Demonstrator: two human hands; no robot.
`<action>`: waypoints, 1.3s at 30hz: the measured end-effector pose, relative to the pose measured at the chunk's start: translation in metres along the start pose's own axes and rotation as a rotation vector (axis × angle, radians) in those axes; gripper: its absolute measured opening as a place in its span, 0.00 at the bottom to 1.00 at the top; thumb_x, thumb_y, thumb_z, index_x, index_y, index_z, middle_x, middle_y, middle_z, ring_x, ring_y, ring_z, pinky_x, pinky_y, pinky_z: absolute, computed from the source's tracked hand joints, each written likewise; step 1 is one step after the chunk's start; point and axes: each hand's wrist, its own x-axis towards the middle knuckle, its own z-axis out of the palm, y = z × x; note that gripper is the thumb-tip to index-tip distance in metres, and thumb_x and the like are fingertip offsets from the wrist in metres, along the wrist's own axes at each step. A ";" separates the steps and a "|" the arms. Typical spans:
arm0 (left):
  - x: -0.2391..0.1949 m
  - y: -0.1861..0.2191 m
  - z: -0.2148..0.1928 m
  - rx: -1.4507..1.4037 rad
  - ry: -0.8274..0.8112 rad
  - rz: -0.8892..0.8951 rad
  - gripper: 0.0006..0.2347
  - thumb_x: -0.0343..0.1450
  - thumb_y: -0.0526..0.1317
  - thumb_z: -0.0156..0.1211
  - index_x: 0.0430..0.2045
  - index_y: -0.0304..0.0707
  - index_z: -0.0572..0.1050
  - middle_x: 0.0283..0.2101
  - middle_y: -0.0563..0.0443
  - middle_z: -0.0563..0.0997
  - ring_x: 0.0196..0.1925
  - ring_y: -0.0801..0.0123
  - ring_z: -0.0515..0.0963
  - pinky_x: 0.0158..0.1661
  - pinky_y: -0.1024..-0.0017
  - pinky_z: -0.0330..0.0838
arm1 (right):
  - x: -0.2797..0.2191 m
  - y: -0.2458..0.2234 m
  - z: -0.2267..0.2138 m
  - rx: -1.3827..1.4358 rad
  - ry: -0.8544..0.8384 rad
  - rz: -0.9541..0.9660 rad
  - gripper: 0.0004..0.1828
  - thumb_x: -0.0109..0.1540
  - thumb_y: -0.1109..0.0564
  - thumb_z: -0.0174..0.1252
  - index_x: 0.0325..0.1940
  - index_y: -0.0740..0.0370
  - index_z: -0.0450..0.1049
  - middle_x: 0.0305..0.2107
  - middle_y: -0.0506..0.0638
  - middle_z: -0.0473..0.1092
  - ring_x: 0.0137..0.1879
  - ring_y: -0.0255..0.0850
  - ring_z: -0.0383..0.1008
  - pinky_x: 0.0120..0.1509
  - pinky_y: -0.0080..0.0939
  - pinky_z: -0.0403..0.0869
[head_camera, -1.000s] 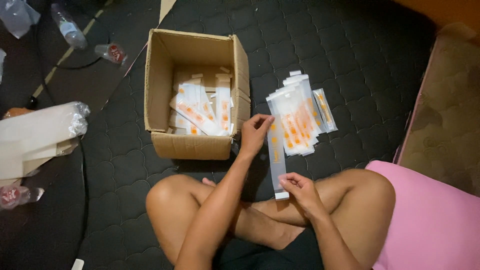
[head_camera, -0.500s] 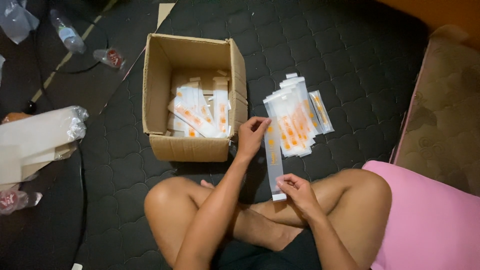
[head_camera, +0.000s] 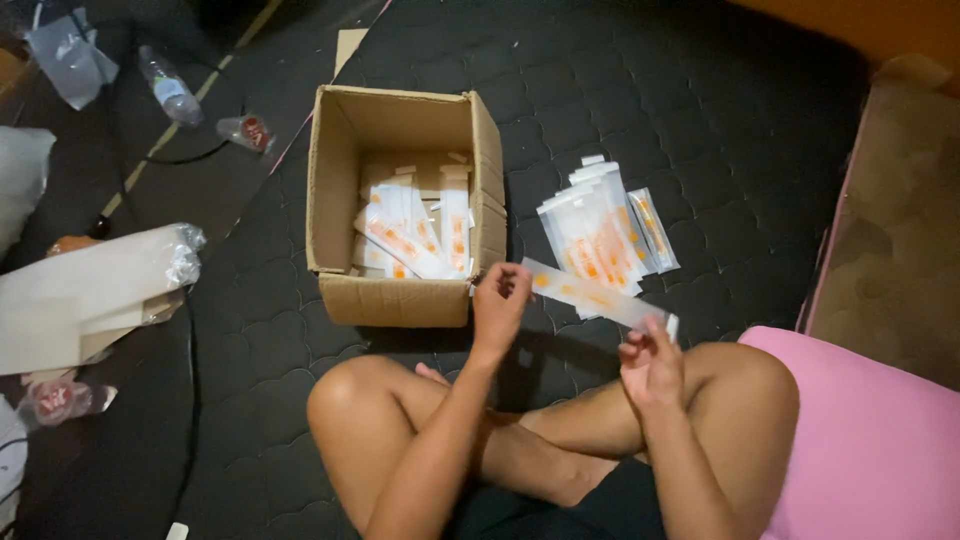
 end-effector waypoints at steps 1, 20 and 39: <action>-0.006 -0.004 0.000 0.003 0.006 0.001 0.04 0.72 0.39 0.62 0.32 0.39 0.79 0.20 0.48 0.80 0.26 0.68 0.79 0.34 0.70 0.74 | -0.001 -0.002 0.008 0.000 -0.004 0.005 0.05 0.66 0.53 0.60 0.43 0.44 0.70 0.32 0.37 0.74 0.31 0.28 0.74 0.31 0.20 0.71; -0.036 -0.035 0.006 -0.182 0.040 -0.214 0.01 0.70 0.32 0.60 0.30 0.33 0.76 0.24 0.45 0.77 0.24 0.67 0.81 0.30 0.74 0.75 | 0.001 0.005 0.077 -0.334 -0.186 -0.056 0.08 0.63 0.62 0.65 0.44 0.64 0.74 0.25 0.48 0.70 0.24 0.34 0.71 0.27 0.32 0.75; -0.025 -0.041 -0.002 -0.037 0.284 -0.246 0.04 0.71 0.37 0.59 0.26 0.39 0.77 0.20 0.47 0.79 0.22 0.69 0.80 0.30 0.72 0.71 | 0.031 0.005 0.055 -0.214 -0.051 -0.137 0.08 0.65 0.59 0.63 0.45 0.59 0.71 0.27 0.45 0.71 0.27 0.30 0.73 0.30 0.27 0.79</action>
